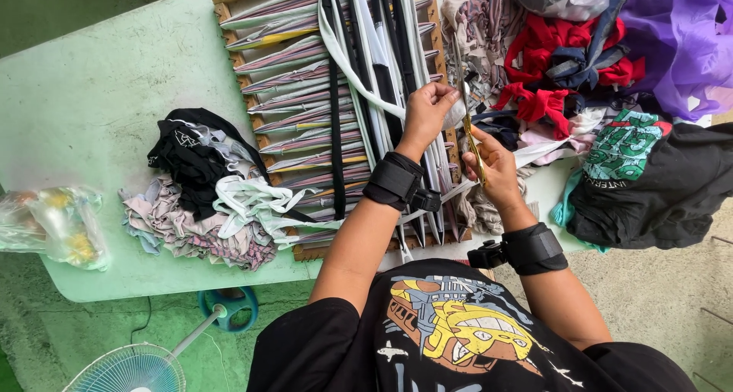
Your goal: Weaving strips of cloth through a wooden loom frame to create a rug or mat.
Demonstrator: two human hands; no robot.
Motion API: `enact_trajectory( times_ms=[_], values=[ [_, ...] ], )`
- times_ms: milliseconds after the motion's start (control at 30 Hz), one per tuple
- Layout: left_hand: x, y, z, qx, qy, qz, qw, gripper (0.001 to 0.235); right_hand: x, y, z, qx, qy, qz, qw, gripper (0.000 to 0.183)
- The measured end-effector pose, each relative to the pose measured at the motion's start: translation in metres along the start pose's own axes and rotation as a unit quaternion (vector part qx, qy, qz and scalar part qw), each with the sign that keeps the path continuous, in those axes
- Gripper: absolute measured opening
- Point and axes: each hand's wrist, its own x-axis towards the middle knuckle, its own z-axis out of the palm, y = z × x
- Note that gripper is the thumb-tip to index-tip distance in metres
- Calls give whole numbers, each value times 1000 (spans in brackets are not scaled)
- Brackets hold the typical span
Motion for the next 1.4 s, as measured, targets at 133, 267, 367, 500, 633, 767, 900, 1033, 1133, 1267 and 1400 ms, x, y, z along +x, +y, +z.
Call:
enact_trajectory(
  times_ms=[133,267,367,500,633,767,900,1033,1133,1267,1400],
  values=[
    [-1,-6,-6,-17,10,13,1000,17,4,0,0,-15,4,12,1000,66],
    [2,2,-20,-33,25,3,999,13,22,-7,-3,-148,21,-13,989,64],
    [-9,28,-41,-5,42,-23,999,11,40,-28,-8,-270,84,-7,959,66],
    [-30,60,-98,-78,54,4,995,7,77,-19,-57,-443,104,-143,879,63],
    [-76,87,-166,-171,96,116,974,5,89,-28,-67,-542,77,-197,813,57],
    [-138,111,-229,-182,127,133,966,6,88,-34,-57,-594,63,-155,787,50],
    [-187,96,-266,-138,168,126,968,8,71,-27,-46,-668,54,-153,727,47],
    [-215,66,-279,-77,138,135,978,5,51,-26,-7,-659,69,-224,715,32],
    [-228,19,-281,-46,62,117,990,6,20,-33,61,-586,-5,-237,775,27],
    [-239,26,-271,-113,-54,131,983,3,-20,-48,170,-505,-159,-276,802,23],
    [-253,48,-269,-230,-73,39,970,7,-32,-21,237,-479,-191,-290,806,15]
  ],
)
